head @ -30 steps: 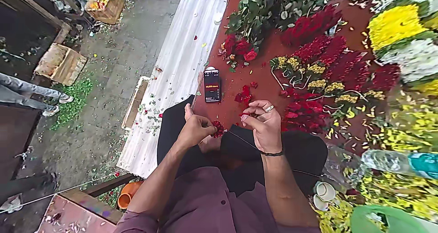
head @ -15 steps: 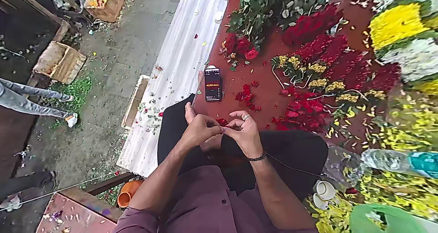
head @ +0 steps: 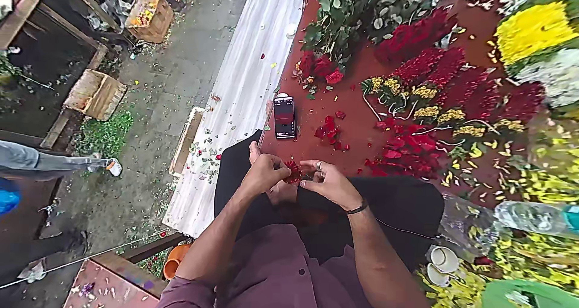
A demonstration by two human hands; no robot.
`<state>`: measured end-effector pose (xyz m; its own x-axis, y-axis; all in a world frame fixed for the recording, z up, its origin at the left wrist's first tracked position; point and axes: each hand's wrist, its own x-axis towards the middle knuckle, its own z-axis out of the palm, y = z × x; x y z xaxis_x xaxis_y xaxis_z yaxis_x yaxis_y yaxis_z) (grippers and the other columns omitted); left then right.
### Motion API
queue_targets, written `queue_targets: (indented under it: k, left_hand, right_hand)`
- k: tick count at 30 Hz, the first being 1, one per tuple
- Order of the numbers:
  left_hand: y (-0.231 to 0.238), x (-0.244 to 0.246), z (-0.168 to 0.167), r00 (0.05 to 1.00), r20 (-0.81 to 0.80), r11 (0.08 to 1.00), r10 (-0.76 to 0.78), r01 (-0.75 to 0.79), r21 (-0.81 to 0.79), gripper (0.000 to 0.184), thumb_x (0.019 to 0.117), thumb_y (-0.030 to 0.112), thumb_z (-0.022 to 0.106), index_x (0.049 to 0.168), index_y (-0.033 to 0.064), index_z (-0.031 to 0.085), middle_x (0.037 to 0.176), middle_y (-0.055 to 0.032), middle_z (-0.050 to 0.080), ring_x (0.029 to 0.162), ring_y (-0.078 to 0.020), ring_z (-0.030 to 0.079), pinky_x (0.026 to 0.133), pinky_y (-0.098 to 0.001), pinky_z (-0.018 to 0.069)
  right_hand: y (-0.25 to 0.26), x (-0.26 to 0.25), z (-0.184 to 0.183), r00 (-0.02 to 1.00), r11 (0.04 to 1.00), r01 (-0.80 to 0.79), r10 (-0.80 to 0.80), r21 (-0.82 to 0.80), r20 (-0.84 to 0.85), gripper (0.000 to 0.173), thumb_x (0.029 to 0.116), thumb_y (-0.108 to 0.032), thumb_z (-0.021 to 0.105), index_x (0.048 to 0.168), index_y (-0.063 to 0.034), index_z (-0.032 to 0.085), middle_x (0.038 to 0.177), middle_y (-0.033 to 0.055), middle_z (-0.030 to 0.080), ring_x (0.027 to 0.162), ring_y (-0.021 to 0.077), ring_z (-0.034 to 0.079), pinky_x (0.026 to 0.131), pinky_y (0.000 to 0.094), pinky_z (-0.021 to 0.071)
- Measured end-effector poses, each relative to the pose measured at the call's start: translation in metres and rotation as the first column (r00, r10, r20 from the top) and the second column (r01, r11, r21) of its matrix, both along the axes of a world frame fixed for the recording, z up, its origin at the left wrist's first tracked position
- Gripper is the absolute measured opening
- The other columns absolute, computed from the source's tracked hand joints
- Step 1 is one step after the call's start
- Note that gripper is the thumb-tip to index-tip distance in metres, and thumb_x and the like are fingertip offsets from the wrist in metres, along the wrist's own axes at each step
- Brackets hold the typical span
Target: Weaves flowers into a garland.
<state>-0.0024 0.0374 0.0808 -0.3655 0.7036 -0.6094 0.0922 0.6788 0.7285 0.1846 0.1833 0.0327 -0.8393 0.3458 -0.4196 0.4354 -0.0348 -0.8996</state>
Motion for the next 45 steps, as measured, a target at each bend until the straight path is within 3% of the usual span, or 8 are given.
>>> queue_targets:
  k: [4, 11, 14, 18, 24, 35, 41, 45]
  left_hand:
    - [-0.003, -0.005, 0.002, 0.997, -0.071, 0.998, 0.007, -0.011, -0.054, 0.022, 0.0909, 0.024, 0.073, 0.075, 0.009, 0.07, 0.064, -0.0013, 0.064, 0.06, -0.0133, 0.06, 0.061, -0.0401, 0.0503]
    - [0.018, 0.006, 0.04, 0.854, -0.236, 0.869, -0.464, 0.388, -0.306, 0.022, 0.088, 0.029, 0.07, 0.074, 0.0114, 0.069, 0.071, -0.007, 0.066, 0.072, -0.0278, 0.067, 0.065, -0.0582, 0.0534]
    - [0.032, 0.013, 0.074, 0.675, -0.104, 0.679, -0.73, 0.734, -0.003, 0.015, 0.0906, 0.018, 0.072, 0.081, 0.0062, 0.072, 0.07, -0.0068, 0.065, 0.067, -0.023, 0.063, 0.061, -0.0502, 0.0516]
    - [0.057, 0.018, 0.075, 0.864, 0.085, 0.806, -0.496, 0.422, 0.415, 0.015, 0.0959, 0.013, 0.068, 0.086, 0.0029, 0.073, 0.074, -0.0007, 0.068, 0.066, -0.0052, 0.063, 0.063, -0.0256, 0.0553]
    - [0.056, 0.01, 0.031, 0.959, -0.282, 0.974, -0.022, 0.084, 0.21, 0.018, 0.0961, 0.023, 0.066, 0.083, 0.0116, 0.071, 0.065, 0.0002, 0.063, 0.057, -0.0133, 0.06, 0.055, -0.0396, 0.0521]
    - [0.013, -0.008, 0.017, 0.949, -0.139, 0.955, -0.283, 0.292, 0.05, 0.017, 0.0928, 0.027, 0.072, 0.082, 0.0153, 0.076, 0.071, 0.0043, 0.068, 0.065, -0.0069, 0.062, 0.065, -0.0365, 0.0526]
    - [0.013, -0.007, 0.025, 0.932, -0.113, 0.939, -0.345, 0.344, -0.032, 0.017, 0.0911, 0.025, 0.071, 0.079, 0.0129, 0.073, 0.069, 0.0008, 0.065, 0.065, -0.0124, 0.061, 0.064, -0.0418, 0.0506]
    - [-0.003, -0.003, 0.03, 0.958, -0.118, 0.964, -0.262, 0.266, 0.023, 0.015, 0.0929, 0.025, 0.07, 0.084, 0.0137, 0.075, 0.074, 0.0026, 0.068, 0.066, -0.0078, 0.063, 0.064, -0.0353, 0.0536]
  right_hand:
    - [0.012, 0.006, 0.005, 0.992, 0.999, -0.003, 0.008, 0.042, -0.122, 0.011, 0.0901, -0.022, 0.076, 0.089, -0.011, 0.078, 0.084, -0.002, 0.073, 0.076, 0.0065, 0.068, 0.072, 0.028, 0.0579]
    - [0.006, 0.004, 0.027, 0.925, 0.997, -0.053, 0.03, -0.052, -0.38, 0.008, 0.0894, -0.014, 0.076, 0.089, -0.0068, 0.08, 0.084, 0.0001, 0.072, 0.081, 0.0076, 0.068, 0.075, 0.0251, 0.0584]
    - [0.011, 0.004, 0.024, 0.902, 0.989, -0.047, -0.019, -0.141, -0.431, 0.006, 0.0892, -0.01, 0.077, 0.091, -0.0052, 0.079, 0.086, 0.0, 0.072, 0.08, 0.0072, 0.067, 0.074, 0.0249, 0.0589]
    - [0.008, 0.016, 0.012, 0.931, 0.909, 0.009, -0.16, -0.416, -0.328, 0.015, 0.0989, -0.02, 0.063, 0.089, -0.0197, 0.074, 0.08, -0.0124, 0.068, 0.074, -0.0057, 0.062, 0.07, 0.0159, 0.0537]
    - [0.002, 0.001, 0.012, 0.847, 0.909, -0.05, -0.18, -0.413, -0.5, 0.014, 0.096, -0.007, 0.066, 0.096, -0.0041, 0.079, 0.087, 0.0026, 0.076, 0.07, 0.0064, 0.067, 0.066, 0.0241, 0.0574]
    - [0.025, 0.012, 0.009, 0.925, 0.921, 0.133, -0.247, -0.366, -0.287, 0.008, 0.091, -0.011, 0.074, 0.091, -0.007, 0.08, 0.066, -0.0027, 0.065, 0.047, -0.0033, 0.038, 0.044, 0.016, 0.0308]
    - [0.041, 0.024, 0.022, 0.986, 0.968, -0.093, 0.057, -0.232, -0.157, 0.015, 0.0971, -0.014, 0.066, 0.098, -0.0053, 0.078, 0.075, -0.0054, 0.07, 0.06, -0.0019, 0.055, 0.056, 0.0166, 0.0461]
    - [0.091, 0.027, -0.013, 0.932, 0.969, 0.219, -0.243, 0.117, 0.269, 0.019, 0.102, -0.016, 0.063, 0.113, -0.0051, 0.074, 0.096, 0.0086, 0.075, 0.076, 0.0193, 0.069, 0.065, 0.0394, 0.0575]
